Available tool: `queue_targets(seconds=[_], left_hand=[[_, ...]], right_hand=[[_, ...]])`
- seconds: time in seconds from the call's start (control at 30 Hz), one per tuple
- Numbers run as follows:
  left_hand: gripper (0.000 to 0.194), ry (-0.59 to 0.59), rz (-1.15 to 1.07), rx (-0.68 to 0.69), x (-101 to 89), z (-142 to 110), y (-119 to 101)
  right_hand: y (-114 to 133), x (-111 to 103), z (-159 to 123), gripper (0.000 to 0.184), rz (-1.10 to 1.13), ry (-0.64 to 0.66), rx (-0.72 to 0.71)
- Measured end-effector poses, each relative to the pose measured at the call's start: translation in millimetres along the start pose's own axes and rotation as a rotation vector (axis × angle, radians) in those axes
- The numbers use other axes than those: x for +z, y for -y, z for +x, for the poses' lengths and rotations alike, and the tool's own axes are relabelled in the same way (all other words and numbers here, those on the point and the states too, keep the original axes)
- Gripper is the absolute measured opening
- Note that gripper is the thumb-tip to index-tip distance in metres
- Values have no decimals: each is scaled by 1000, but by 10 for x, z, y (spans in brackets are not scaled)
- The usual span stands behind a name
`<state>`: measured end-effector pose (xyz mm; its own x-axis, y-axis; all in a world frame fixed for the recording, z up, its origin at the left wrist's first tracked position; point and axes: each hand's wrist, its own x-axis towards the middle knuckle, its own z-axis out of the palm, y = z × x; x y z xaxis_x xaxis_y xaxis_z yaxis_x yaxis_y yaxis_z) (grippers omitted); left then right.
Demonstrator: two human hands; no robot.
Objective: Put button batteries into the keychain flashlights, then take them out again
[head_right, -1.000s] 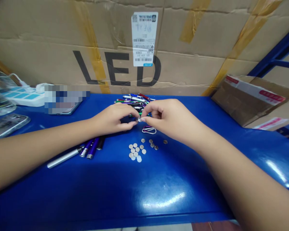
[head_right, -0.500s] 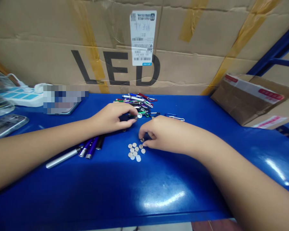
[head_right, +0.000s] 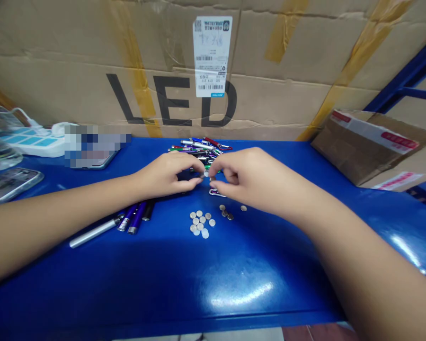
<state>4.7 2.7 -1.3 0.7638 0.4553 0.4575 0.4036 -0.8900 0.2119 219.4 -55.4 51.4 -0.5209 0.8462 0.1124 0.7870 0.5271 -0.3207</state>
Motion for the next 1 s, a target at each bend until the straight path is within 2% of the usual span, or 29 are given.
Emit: queue_targets(seconds=[0.07,0.13,0.57,0.63,0.8,1.0], left_hand=[[13,5,-4,4,2,4,1],[12,4,-2,11,7,8,4],[12,13,-18,1,-17,12,-28],[11,-18,-53,-23,-12,7,-23],[11,-216,-151,-166,7,-14,35],[12,-192,-152,-146,2,-28,52]], right_hand=[[-1,-5,-11,14,-1,-112,-18],[-4,14,-10,13,-7,-151,-46],[-23,46,11,18,-41,-151,-77],[-27,38,9,19,-50,-172,-69],[-58,66,22,19,-48,-245,-78],[-75,158,67,30,-36,-231,-106]])
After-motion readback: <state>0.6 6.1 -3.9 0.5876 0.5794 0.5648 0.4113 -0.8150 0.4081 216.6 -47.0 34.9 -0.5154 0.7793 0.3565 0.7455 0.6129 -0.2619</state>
